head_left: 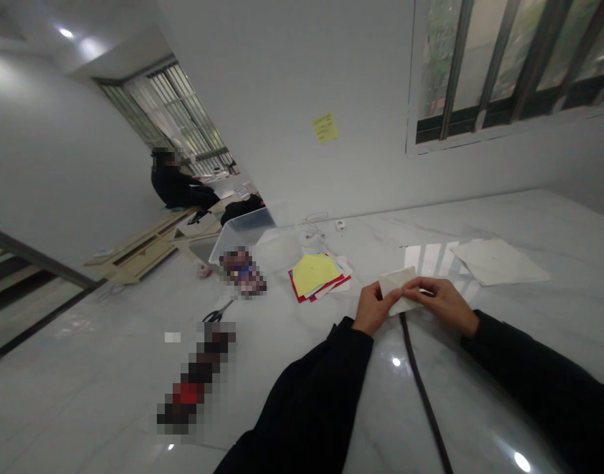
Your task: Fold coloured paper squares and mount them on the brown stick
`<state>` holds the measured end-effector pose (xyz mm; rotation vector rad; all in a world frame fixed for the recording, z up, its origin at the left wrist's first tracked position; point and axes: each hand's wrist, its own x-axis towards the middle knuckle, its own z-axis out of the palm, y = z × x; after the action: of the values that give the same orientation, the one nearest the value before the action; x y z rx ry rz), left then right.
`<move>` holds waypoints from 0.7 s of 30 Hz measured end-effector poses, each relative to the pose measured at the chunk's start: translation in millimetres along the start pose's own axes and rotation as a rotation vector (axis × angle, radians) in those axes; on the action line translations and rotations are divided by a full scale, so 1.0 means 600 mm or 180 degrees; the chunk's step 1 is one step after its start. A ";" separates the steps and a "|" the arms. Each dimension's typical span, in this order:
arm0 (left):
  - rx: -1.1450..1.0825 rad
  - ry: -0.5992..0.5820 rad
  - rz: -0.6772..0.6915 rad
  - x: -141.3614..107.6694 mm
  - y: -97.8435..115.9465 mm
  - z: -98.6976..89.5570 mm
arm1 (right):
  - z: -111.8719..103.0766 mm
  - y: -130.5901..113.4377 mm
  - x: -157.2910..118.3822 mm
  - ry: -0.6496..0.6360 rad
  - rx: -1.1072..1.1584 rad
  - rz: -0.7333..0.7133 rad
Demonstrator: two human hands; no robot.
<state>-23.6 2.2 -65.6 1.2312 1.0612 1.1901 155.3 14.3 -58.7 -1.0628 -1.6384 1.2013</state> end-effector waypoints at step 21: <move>0.0045 0.0087 -0.0034 0.001 -0.004 0.002 | 0.016 -0.016 -0.009 0.0272 0.0610 -0.0077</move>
<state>-21.8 2.7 -68.2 1.2218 1.0966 1.1961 146.6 4.8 -52.3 -0.9578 -1.4360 1.2525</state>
